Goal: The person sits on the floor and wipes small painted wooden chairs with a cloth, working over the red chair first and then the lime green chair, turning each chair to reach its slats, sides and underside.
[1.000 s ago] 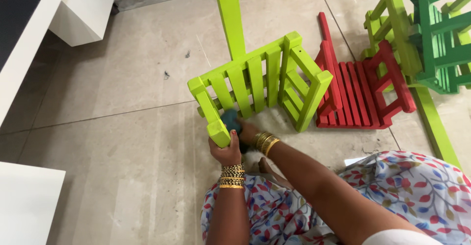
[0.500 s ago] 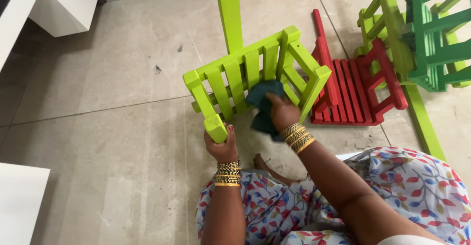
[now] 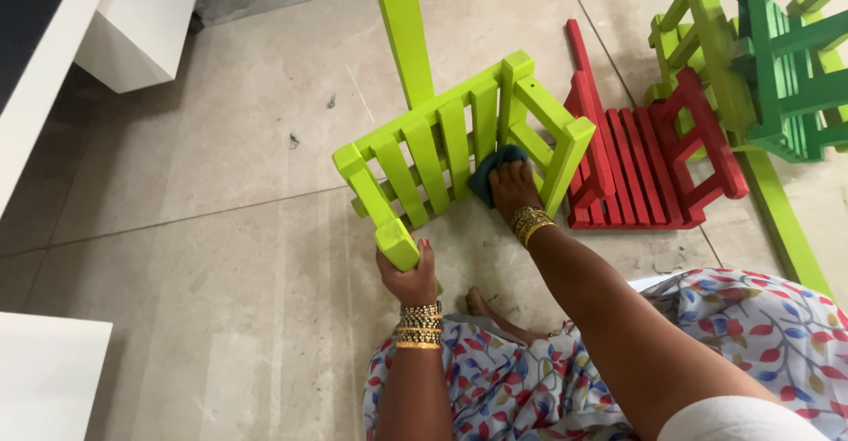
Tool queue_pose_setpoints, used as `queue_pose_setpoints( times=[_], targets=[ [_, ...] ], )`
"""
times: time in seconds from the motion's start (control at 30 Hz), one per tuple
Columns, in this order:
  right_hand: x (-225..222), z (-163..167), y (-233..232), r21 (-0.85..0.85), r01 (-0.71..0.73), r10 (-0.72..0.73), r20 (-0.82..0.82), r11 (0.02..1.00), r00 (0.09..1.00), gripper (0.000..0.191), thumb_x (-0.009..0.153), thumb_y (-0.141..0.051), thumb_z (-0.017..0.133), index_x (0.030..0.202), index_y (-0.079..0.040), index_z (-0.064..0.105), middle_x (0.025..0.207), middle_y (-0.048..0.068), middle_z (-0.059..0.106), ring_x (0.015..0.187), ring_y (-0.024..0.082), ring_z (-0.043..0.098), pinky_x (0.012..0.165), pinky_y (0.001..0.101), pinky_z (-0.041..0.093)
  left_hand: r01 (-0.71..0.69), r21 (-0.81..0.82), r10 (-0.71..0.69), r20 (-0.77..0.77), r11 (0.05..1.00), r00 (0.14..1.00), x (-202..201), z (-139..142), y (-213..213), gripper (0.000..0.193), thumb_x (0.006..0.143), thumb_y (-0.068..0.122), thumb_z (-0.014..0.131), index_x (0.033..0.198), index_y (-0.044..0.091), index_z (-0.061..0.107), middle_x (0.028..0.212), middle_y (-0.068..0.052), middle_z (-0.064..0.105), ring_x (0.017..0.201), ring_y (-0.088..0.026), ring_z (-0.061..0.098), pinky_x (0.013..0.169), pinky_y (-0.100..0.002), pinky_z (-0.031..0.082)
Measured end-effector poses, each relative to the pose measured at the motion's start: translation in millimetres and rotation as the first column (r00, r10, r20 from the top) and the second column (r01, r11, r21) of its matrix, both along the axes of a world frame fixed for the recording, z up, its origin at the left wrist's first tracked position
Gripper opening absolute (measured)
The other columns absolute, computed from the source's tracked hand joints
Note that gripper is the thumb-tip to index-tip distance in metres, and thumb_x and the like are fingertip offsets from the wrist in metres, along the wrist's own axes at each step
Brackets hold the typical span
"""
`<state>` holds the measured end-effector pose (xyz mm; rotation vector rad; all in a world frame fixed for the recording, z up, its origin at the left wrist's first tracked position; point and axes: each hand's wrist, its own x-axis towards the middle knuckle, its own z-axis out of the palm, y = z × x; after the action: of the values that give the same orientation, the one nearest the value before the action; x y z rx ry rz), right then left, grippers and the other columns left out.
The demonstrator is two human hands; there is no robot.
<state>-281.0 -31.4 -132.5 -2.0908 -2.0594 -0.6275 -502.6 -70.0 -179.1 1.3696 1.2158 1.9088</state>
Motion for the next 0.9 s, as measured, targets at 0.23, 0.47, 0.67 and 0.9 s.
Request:
queue_pose_setpoints(
  times=[0.23,0.47,0.67,0.9],
  targets=[
    [-4.7,-16.8,-1.1,-0.437,0.141,0.09,0.467,0.888,0.88,0.031,0.1,-0.019,0.052,0.115,-0.005,0.075,0.119,0.017,0.072,0.11,0.037,0.064,0.101,0.0512,0.04,0.04,0.013,-0.04,0.029,0.999,0.999,-0.4,3.7,-1.4,0.06,0.081,0.003,0.082,0.134,-0.005,0.053,0.116,-0.014,0.069,0.1,-0.021,0.074,0.088,-0.034,0.061],
    [-17.6,-27.0,-28.8,-0.578,0.047,0.152,0.292,0.815,0.944,0.027,0.095,-0.016,0.056,0.11,-0.005,0.077,0.111,0.015,0.074,0.107,0.035,0.067,0.098,0.0506,0.042,0.08,0.028,-0.082,0.07,0.996,0.994,-1.7,13.8,2.0,0.049,0.083,0.004,0.082,0.123,-0.002,0.056,0.107,-0.011,0.07,0.095,-0.019,0.072,0.087,-0.034,0.06],
    [-3.6,-38.6,-102.1,-0.598,-0.107,0.122,-0.015,0.794,0.992,0.015,0.082,-0.018,0.068,0.09,-0.01,0.078,0.095,0.013,0.075,0.101,0.032,0.069,0.093,0.0469,0.049,0.087,0.043,-0.088,0.04,0.995,0.995,-4.8,21.0,7.3,0.04,0.086,0.007,0.082,0.117,-0.001,0.059,0.106,-0.01,0.071,0.094,-0.019,0.071,0.088,-0.033,0.059],
    [86.1,-30.9,-173.6,-0.569,0.036,-0.334,-0.43,0.822,0.839,0.028,0.075,-0.018,0.073,0.102,-0.028,0.074,0.108,0.008,0.073,0.11,0.029,0.067,0.095,0.0422,0.055,0.051,-0.024,-0.051,0.023,0.998,0.998,-17.8,33.0,11.3,0.039,0.087,0.016,0.082,0.116,-0.001,0.063,0.105,-0.009,0.073,0.091,-0.021,0.071,0.086,-0.035,0.059]
  ],
)
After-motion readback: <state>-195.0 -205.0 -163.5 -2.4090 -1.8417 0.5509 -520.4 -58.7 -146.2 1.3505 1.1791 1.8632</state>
